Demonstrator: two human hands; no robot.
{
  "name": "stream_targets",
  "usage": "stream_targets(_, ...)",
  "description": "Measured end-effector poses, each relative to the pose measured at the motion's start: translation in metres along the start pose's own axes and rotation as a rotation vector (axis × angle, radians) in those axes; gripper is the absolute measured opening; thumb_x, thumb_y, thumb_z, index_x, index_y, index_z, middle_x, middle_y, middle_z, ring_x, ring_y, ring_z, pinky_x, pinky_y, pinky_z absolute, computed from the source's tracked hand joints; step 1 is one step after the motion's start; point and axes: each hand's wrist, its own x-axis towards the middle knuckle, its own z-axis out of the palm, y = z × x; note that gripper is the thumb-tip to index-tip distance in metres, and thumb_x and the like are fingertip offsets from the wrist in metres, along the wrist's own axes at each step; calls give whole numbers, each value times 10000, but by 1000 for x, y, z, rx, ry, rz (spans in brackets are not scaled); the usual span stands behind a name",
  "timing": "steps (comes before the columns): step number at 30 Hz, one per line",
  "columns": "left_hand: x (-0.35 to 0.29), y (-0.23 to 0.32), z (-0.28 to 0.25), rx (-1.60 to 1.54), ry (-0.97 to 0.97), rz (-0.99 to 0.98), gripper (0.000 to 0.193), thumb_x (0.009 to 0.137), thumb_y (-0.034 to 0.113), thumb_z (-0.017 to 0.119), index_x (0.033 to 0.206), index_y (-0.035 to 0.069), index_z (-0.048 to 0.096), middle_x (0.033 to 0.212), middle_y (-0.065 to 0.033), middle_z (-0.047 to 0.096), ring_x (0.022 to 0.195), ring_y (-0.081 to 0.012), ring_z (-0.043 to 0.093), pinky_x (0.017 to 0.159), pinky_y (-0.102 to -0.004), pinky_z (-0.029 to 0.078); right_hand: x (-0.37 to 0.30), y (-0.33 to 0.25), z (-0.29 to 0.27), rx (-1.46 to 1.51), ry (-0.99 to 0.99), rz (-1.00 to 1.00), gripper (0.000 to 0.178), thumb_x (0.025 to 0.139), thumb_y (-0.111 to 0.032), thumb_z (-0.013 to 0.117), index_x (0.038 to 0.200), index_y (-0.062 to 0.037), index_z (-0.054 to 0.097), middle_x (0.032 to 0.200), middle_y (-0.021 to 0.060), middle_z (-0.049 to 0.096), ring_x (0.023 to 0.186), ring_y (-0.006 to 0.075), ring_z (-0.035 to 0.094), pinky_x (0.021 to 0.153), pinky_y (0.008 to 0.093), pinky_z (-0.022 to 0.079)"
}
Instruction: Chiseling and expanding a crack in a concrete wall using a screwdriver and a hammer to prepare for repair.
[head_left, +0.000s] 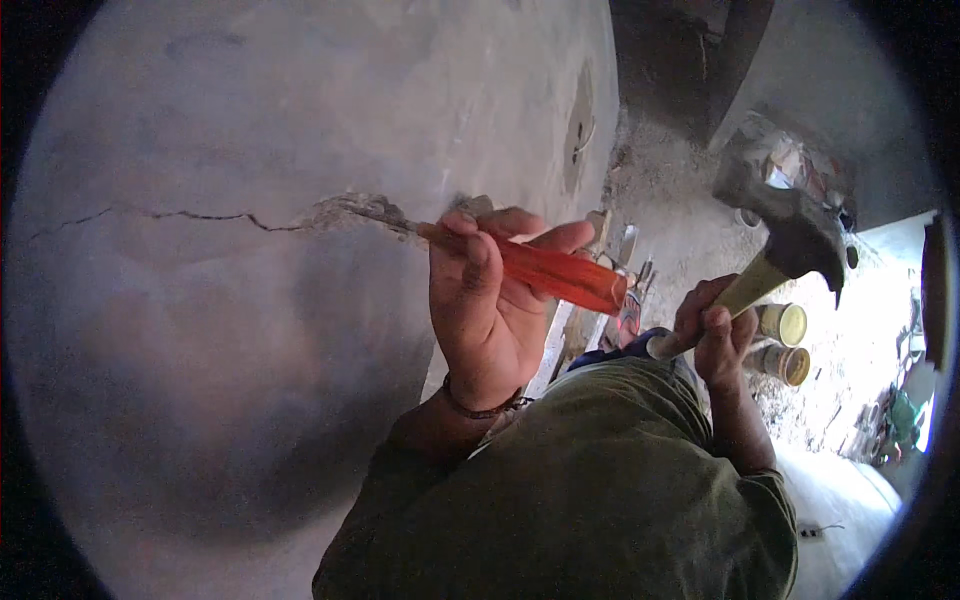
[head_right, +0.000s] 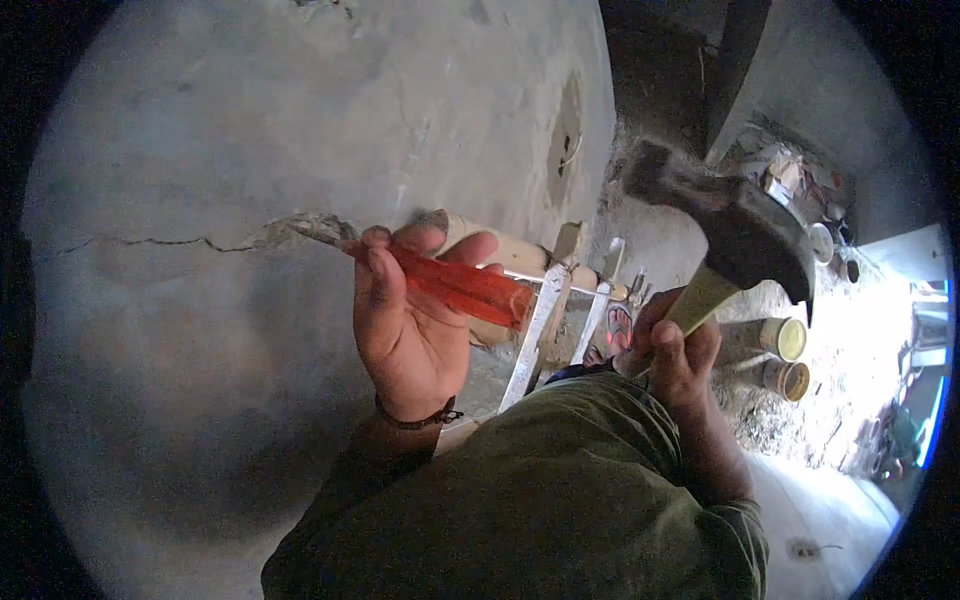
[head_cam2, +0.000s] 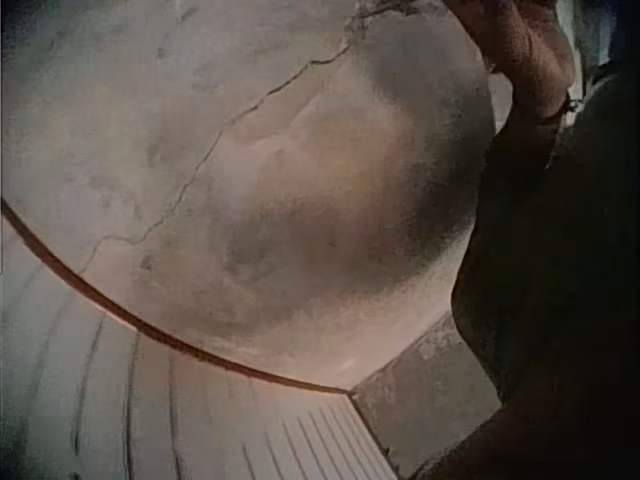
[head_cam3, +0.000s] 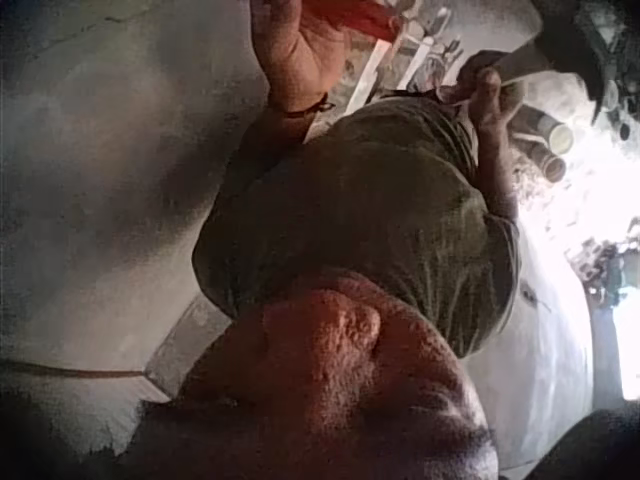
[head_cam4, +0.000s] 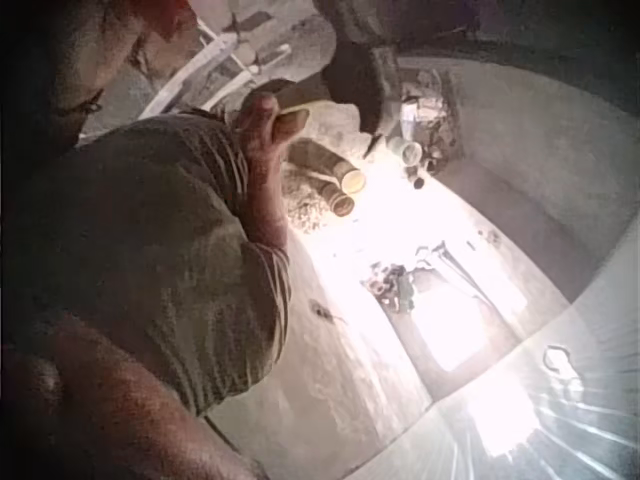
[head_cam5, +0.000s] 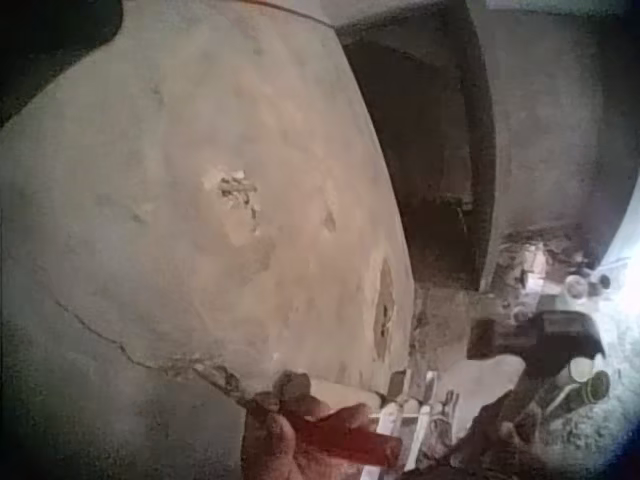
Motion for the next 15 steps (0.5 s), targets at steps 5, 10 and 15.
stream_targets(5, 11, 11, -3, 32, -82, 48, 224, 982, 263, 359, 1142, 134, 449, 1159, -123, 559, 1041, -401, 567, 840, -530, 518, 10, -17, 8, 11, 32, -44, 492, 862, -493, 557, 779, -13, 491, 557, 34, 476, 465, 100, 419, 431, 239, 304)
stream_targets(10, 13, 16, -4, 2, -130, 95, 175, 973, 222, 387, 1105, 113, 417, 1081, -150, 571, 1015, -400, 582, 817, -495, 546, 12, -32, 7, -58, -104, -142, 471, 867, -469, 560, 831, -8, 472, 577, 54, 480, 474, 119, 442, 439, 250, 345)
stream_targets(15, 16, 23, 0, -89, -144, 101, 139, 966, 192, 409, 1067, 98, 403, 1037, -169, 576, 984, -391, 601, 770, -446, 579, 4, -30, 17, 19, -36, -411, 458, 865, -487, 552, 870, -45, 431, 595, 46, 444, 449, 141, 432, 413, 282, 371)
